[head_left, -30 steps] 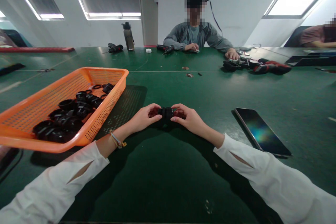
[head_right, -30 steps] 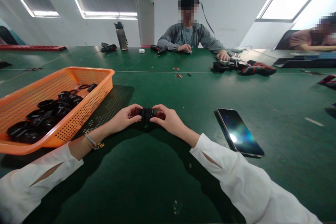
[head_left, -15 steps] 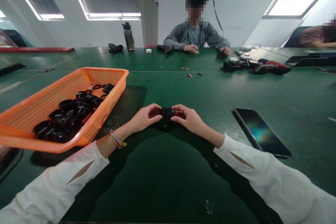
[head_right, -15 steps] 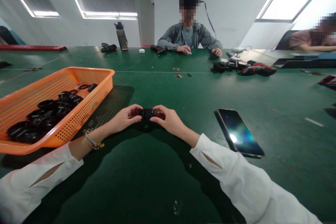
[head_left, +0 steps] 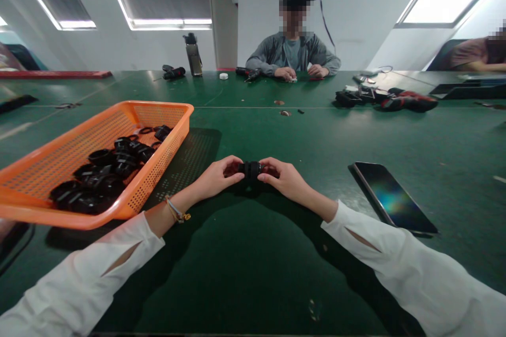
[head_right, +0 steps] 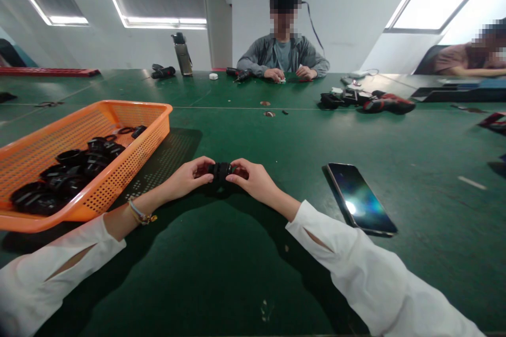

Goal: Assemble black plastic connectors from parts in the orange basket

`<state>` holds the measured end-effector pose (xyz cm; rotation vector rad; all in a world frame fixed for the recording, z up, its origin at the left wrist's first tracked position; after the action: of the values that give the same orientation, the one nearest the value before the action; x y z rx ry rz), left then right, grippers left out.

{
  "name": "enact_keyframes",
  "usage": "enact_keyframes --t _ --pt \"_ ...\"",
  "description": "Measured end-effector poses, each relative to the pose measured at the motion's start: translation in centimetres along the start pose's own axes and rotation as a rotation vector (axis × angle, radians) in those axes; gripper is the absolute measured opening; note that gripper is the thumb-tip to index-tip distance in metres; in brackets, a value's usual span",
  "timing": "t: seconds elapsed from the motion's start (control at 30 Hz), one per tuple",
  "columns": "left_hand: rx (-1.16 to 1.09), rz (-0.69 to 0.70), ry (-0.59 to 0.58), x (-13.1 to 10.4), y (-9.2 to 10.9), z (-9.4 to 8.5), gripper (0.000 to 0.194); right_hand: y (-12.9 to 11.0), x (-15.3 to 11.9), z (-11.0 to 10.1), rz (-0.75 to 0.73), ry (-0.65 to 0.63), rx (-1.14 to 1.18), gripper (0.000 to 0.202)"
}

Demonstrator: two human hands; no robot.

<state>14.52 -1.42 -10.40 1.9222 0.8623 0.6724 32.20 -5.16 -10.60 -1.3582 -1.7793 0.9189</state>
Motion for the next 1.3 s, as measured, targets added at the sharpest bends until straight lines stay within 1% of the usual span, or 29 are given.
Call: enact_keyframes --t 0.23,0.9,1.3 --pt "0.044 0.006 0.0 -0.01 0.02 -0.04 0.025 0.05 0.08 -0.01 -0.011 0.005 0.004 0.02" --pt "0.049 0.012 0.0 0.02 -0.07 -0.04 0.026 0.09 0.17 -0.03 -0.025 0.013 -0.044 0.017" --pt "0.03 0.018 -0.001 0.02 -0.13 0.0 0.027 0.03 0.17 -0.04 -0.006 0.013 -0.073 0.017"
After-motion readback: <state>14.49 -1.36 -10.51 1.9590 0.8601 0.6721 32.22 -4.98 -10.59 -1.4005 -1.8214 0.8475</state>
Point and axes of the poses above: each hand's wrist, its own x-axis towards the middle knuckle, its own z-axis out of the palm, y = z × x, the point moved 3 cm from there along x, towards the middle knuckle, and after that the axes turned 1 degree about z, right-handed, at the moved point
